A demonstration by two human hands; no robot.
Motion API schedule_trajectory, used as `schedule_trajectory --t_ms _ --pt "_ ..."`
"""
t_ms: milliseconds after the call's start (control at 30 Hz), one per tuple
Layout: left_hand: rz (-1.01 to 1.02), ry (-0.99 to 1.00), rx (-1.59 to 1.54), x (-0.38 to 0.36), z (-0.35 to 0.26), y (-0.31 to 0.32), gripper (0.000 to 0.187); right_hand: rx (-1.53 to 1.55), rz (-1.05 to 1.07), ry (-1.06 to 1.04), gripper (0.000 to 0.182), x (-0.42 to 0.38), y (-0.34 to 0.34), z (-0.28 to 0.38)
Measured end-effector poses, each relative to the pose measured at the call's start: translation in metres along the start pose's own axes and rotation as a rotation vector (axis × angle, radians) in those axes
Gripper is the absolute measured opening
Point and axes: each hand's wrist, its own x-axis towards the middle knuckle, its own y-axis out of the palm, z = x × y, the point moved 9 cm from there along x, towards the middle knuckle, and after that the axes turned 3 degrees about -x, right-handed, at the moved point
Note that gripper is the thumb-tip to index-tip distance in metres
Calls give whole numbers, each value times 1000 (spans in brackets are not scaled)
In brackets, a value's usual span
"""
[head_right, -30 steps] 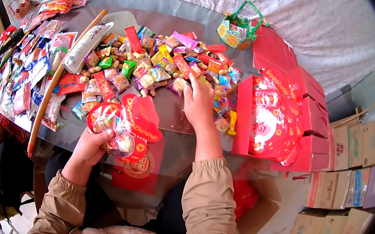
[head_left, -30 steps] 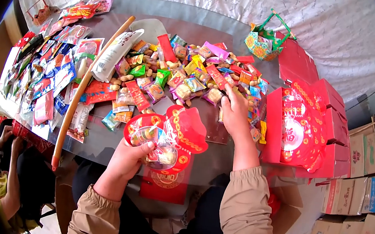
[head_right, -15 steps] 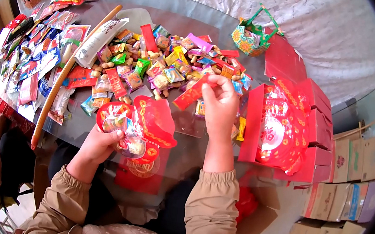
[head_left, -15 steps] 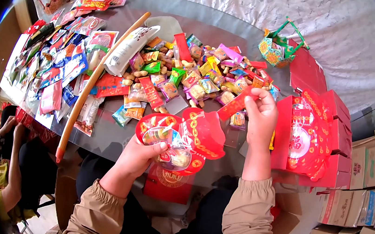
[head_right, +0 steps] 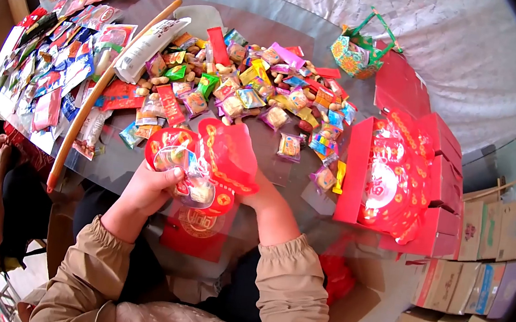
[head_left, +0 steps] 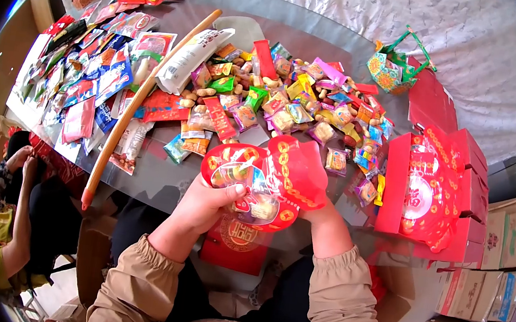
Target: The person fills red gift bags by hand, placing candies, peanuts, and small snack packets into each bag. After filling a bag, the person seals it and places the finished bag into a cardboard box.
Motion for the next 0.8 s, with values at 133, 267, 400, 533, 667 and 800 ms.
schedule_trajectory --t_ms 133,267,400,533,667,800 --pt "-32 115 -30 3 -17 -1 52 -274 23 -48 48 6 13 32" --pt "-92 142 18 1 -22 -9 50 -354 -198 -86 36 11 -17 43" --pt "-140 120 85 -1 -20 -14 46 -135 -706 -130 20 -16 -92 74" --pt "-165 91 148 -1 -17 -19 42 -122 -684 -248 15 -38 -109 107" --pt "-169 92 175 -1 -14 -19 41 -250 -527 -61 14 -37 -91 108" --pt "-155 27 172 -2 -10 -15 41 -259 -484 -6 19 -30 -76 106"
